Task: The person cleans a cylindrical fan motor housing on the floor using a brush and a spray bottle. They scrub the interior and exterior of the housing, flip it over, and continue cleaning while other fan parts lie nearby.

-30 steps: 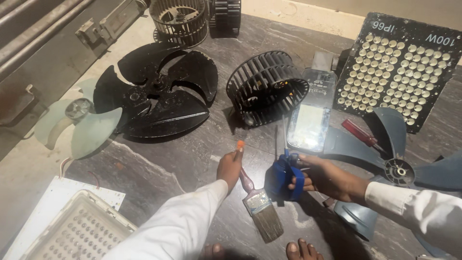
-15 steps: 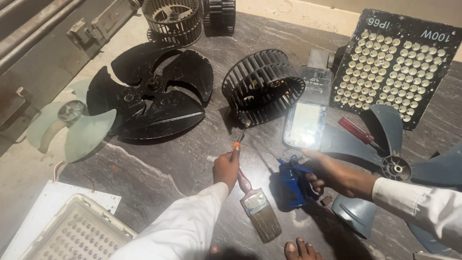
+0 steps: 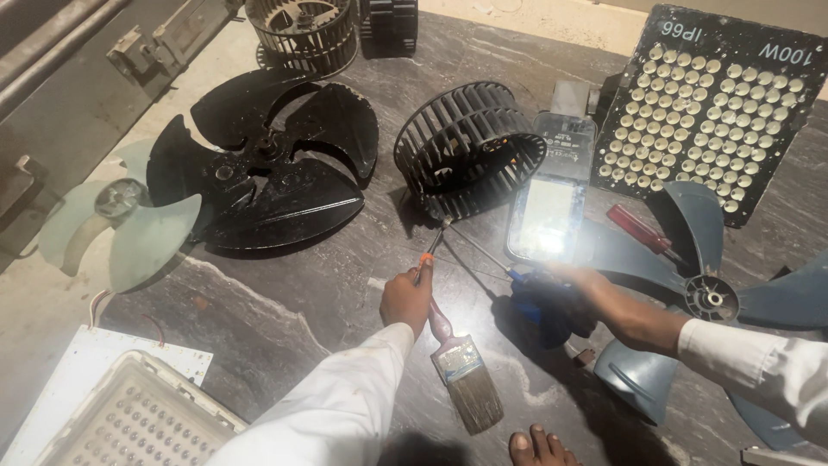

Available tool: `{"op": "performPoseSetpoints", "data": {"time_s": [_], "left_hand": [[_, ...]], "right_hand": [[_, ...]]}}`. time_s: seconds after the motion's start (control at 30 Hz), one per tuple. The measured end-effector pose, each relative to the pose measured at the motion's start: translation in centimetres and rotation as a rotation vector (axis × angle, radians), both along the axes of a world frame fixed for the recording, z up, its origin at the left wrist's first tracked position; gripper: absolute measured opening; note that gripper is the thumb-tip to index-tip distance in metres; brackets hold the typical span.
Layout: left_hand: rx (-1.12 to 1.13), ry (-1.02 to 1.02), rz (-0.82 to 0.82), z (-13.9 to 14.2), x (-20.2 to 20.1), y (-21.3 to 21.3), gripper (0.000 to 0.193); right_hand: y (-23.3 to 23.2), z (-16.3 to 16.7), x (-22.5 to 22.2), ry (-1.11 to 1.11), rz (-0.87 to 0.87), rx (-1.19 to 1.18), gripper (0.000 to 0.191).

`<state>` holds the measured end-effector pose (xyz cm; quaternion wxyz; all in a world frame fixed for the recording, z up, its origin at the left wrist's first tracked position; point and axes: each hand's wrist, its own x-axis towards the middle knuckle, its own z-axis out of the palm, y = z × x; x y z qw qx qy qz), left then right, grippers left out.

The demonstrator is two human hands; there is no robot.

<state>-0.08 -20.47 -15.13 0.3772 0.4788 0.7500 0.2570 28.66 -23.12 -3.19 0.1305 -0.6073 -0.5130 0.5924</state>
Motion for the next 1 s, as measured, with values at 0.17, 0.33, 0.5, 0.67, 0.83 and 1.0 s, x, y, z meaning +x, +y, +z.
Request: {"op": "performPoseSetpoints", "data": {"time_s": [0.17,0.33,0.5,0.67,0.83,1.0], "left_hand": [[-0.062,0.044,-0.008,0.0,0.4,0.5,0.068],[-0.074,0.127,-0.036,-0.2,0.7,0.3,0.068],[-0.067,0.135,-0.026,0.0,1.1,0.0,0.069],[-0.116,0.095,-0.026,0.6,1.2,-0.3,0.072],[-0.142,0.081,0.002,1.2,1.3,0.4,0.067],[-0.112,0.085,0.000,1.1,1.1,0.7,0.065]], "right_hand": [[0.2,-0.8,0.7,0.026,-0.101,0.012,0.062],[-0.4,-0.7,1.5,0.070,-0.015,0.078,0.060],[-1.1,0.3,1.2,0.042,0.047,0.106,0.062],[-0.9,0.4,1.2,0.014,0.066,0.080,0.060],[-0.4,-0.5,1.2,-0.062,0.088,0.115,0.065],[0.0,-0.3,1.3,0.075,0.218,0.230,0.063]]}}
